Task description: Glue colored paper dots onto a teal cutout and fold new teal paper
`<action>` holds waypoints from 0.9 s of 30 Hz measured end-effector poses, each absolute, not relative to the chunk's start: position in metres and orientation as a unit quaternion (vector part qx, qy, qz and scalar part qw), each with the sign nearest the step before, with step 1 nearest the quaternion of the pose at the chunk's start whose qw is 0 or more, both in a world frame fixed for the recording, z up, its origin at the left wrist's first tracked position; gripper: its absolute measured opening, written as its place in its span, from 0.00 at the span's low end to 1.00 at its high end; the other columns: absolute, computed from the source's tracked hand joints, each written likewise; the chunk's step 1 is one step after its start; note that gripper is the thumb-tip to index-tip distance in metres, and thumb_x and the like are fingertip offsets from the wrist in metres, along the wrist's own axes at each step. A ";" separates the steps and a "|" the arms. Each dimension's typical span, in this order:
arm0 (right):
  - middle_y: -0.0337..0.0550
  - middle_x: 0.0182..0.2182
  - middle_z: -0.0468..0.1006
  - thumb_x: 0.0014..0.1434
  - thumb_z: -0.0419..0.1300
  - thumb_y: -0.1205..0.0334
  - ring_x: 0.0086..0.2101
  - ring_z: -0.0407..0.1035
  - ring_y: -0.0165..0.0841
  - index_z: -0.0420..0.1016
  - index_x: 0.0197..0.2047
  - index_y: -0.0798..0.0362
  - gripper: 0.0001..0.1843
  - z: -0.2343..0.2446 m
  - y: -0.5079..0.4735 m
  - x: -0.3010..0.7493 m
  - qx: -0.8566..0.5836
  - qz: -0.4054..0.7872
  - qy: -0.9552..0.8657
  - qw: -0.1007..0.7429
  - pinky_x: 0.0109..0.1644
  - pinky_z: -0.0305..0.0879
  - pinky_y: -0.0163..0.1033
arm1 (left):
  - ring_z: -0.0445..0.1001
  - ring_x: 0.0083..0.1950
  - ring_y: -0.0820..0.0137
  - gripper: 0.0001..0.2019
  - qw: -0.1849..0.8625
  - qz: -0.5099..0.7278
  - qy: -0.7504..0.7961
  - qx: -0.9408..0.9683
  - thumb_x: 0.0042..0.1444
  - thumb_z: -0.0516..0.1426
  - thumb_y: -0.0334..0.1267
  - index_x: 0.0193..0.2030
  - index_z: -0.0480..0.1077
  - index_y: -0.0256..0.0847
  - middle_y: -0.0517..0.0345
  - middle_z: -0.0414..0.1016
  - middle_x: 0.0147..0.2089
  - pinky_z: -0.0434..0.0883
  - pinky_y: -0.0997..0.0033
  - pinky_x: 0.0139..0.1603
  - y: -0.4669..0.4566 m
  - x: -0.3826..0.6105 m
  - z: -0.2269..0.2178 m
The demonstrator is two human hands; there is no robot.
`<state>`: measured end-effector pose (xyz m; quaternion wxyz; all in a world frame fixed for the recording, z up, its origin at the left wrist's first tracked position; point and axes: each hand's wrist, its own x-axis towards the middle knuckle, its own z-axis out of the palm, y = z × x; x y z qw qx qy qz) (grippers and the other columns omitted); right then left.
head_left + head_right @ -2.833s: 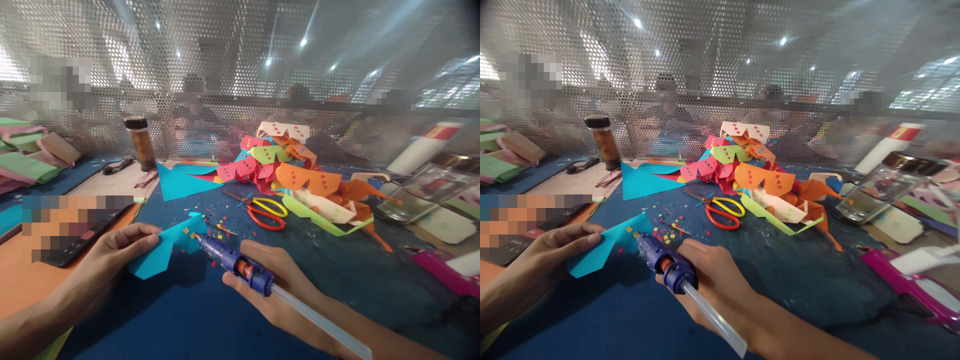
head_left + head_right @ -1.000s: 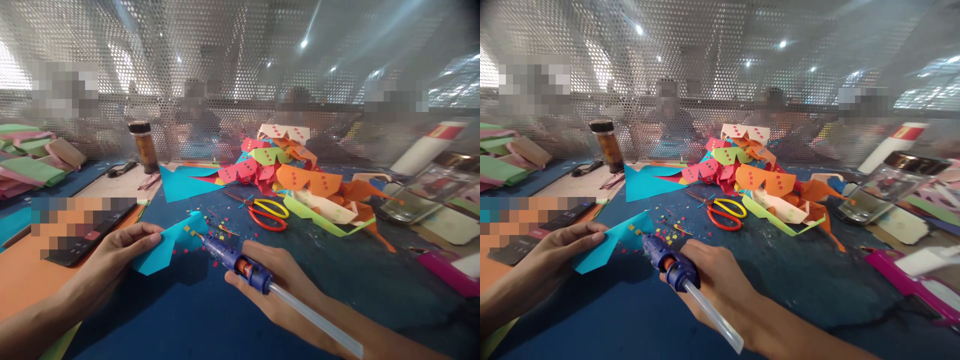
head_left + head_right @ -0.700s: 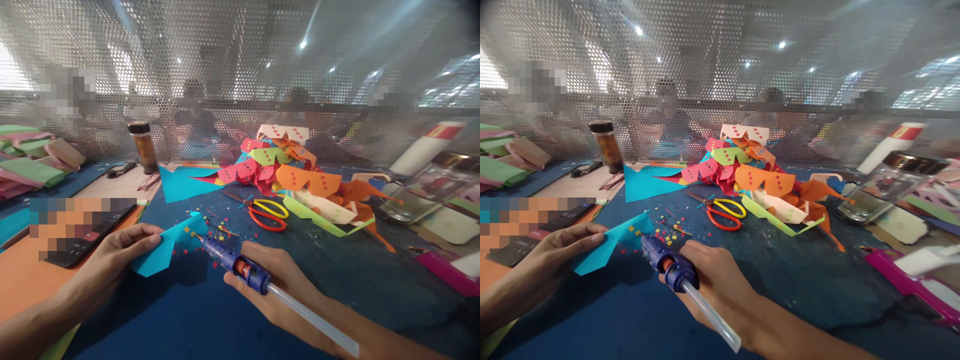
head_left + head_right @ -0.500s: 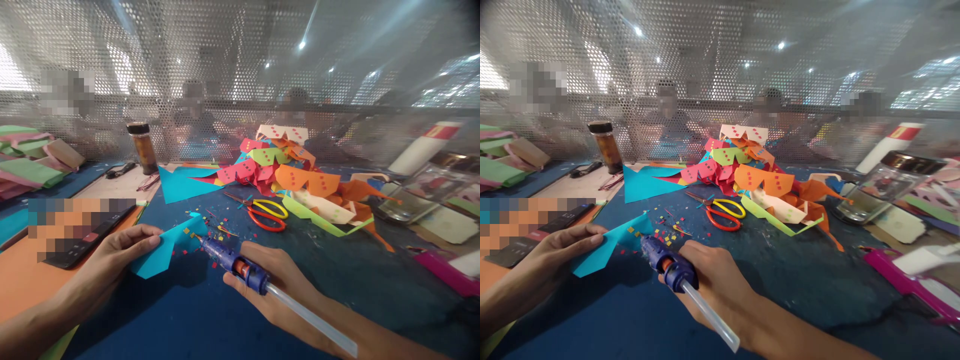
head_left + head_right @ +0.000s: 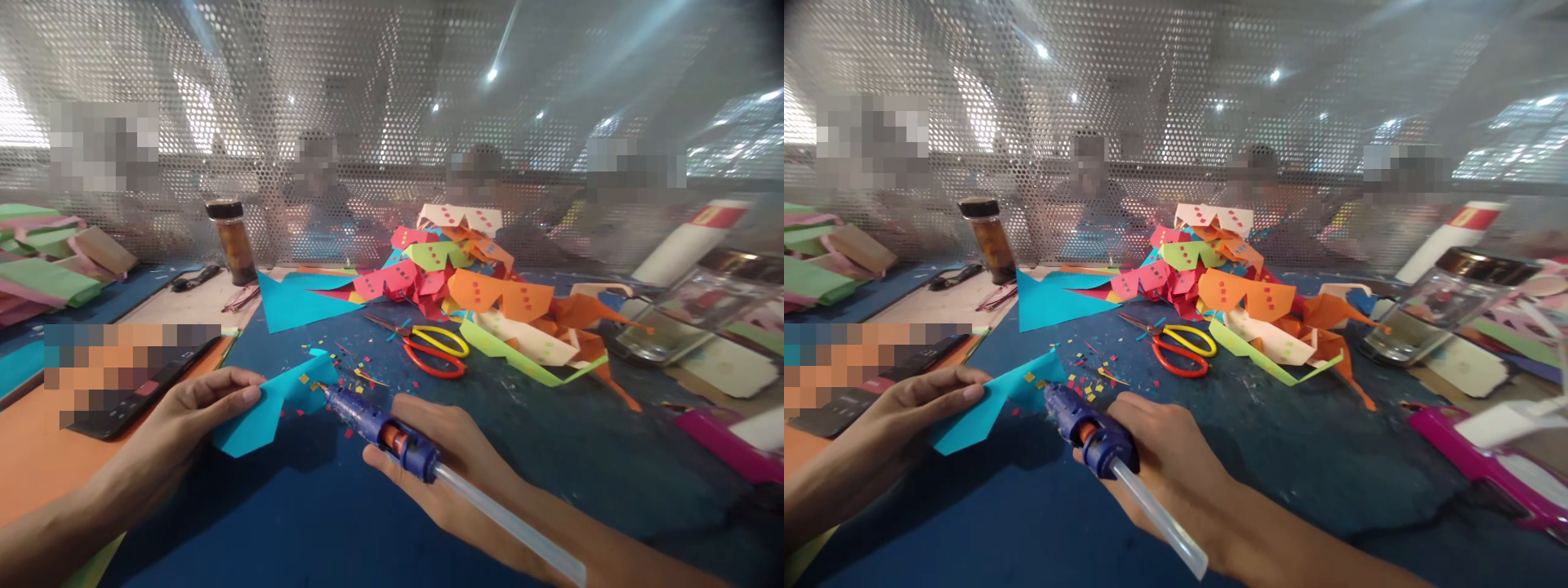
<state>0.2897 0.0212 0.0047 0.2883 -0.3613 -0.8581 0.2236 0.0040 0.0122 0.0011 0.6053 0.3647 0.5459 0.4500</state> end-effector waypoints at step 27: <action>0.34 0.28 0.70 0.59 0.63 0.66 0.27 0.63 0.26 0.66 0.31 0.52 0.09 0.001 0.022 0.293 -0.354 0.245 -0.858 0.280 0.31 0.57 0.33 | 0.73 0.24 0.77 0.14 0.609 0.466 0.532 0.360 0.47 0.72 0.45 0.36 0.77 0.42 0.64 0.79 0.26 0.70 0.83 0.24 0.011 0.005 0.003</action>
